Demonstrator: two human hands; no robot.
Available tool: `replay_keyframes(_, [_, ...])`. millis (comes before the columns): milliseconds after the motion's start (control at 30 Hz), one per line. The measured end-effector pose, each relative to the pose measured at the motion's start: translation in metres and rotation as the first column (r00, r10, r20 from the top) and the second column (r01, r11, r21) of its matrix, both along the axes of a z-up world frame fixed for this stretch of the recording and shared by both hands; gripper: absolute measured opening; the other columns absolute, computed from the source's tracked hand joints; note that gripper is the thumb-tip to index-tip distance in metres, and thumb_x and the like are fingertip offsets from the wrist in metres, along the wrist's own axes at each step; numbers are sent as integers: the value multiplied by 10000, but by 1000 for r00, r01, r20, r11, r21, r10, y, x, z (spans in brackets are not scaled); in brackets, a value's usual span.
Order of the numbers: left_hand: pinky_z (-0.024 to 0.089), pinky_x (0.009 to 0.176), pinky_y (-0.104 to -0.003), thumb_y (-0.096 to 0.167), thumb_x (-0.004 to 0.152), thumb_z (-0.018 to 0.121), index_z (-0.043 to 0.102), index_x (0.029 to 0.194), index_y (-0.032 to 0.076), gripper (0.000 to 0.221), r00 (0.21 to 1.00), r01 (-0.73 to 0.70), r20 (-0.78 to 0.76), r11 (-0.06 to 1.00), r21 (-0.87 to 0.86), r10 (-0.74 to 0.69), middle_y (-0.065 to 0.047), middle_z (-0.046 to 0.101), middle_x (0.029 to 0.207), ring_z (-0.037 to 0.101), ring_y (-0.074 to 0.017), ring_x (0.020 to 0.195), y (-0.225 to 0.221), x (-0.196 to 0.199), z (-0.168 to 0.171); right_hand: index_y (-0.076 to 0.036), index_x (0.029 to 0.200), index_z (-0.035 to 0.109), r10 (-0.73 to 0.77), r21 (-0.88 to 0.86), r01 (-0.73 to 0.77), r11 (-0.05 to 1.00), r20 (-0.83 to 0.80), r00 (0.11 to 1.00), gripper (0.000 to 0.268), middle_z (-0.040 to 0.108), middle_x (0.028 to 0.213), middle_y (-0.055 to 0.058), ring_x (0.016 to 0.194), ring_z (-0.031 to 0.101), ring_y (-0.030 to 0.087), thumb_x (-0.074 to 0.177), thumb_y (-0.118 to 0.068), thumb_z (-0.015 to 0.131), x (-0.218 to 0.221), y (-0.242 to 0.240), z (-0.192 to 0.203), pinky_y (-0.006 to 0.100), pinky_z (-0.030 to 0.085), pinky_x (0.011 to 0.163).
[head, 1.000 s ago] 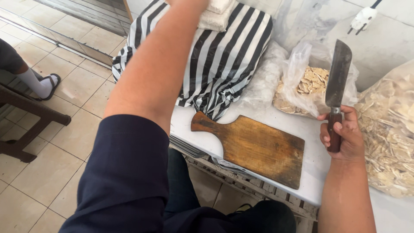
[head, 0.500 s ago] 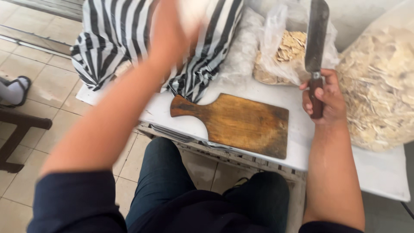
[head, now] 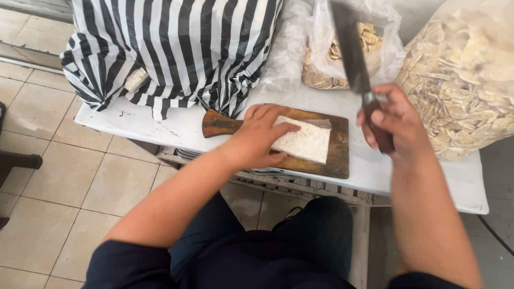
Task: The person slices a block of dried fish into thin strips using a knife on a wooden cutting board. They repeatedly cut the block, adjust its position, and transfer the sliced pieces into a plastic bag.
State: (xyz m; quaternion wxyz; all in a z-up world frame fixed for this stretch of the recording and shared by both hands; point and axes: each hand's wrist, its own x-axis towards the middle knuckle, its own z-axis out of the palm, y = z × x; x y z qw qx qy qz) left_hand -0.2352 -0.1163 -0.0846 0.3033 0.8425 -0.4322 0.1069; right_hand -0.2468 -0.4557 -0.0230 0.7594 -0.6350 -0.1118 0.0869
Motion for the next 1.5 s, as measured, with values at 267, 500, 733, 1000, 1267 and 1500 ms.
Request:
replay_keyframes(267, [349, 1128, -537, 337, 922, 739, 616, 1390, 174, 511, 970, -199, 115, 972, -122, 213, -160, 484, 1478, 446, -375, 1350, -20, -65, -19, -60, 1216, 595, -152, -675, 81, 733, -47, 987, 421, 663, 853, 99, 585, 535, 101, 840, -96, 781, -50, 2, -7, 254, 432, 462])
replay_keyframes(500, [383, 1160, -519, 195, 954, 693, 634, 1329, 155, 382, 975, -160, 126, 971, -178, 184, -151, 525, 1454, 477, -379, 1360, -11, -51, -25, -80, 1189, 571, -128, -623, 36, 782, -103, 986, 408, 687, 896, 18, 590, 559, 71, 830, -81, 765, -45, 12, -47, 232, 460, 452])
replay_keyframes(733, [430, 1165, -492, 75, 936, 664, 663, 1300, 158, 374, 954, -258, 98, 941, -219, 284, -119, 581, 1419, 520, -339, 1352, -8, -52, -24, -110, 1333, 539, -52, -637, -73, 767, -175, 983, 486, 635, 766, 47, 552, 555, 87, 880, -116, 715, -62, 30, -23, 244, 457, 458])
replay_keyframes(1000, [451, 1141, -499, 213, 938, 737, 657, 1305, 134, 384, 972, -218, 42, 949, -228, 233, -151, 568, 1410, 501, -383, 1358, -14, -58, -15, -153, 1358, 521, -147, -709, -116, 696, -298, 943, 482, 730, 1082, -12, 563, 521, 92, 889, -159, 629, -92, 67, 15, 258, 452, 449])
replay_keyframes(1267, [461, 1129, -492, 215, 939, 734, 651, 1340, 144, 415, 973, -214, 38, 954, -208, 226, -149, 564, 1387, 493, -389, 1358, -14, -54, -17, -171, 1390, 539, -140, -693, -157, 704, -352, 925, 474, 653, 884, 47, 601, 543, 106, 922, -179, 614, -100, 69, 9, 271, 455, 494])
replay_keyframes(1500, [465, 1132, -485, 211, 945, 731, 647, 1337, 138, 407, 973, -213, 39, 953, -216, 226, -146, 565, 1389, 497, -384, 1359, -15, -55, -16, -180, 1387, 557, -126, -748, -150, 647, -299, 946, 469, 668, 835, 23, 614, 551, 106, 922, -200, 620, -101, 68, 6, 276, 489, 563])
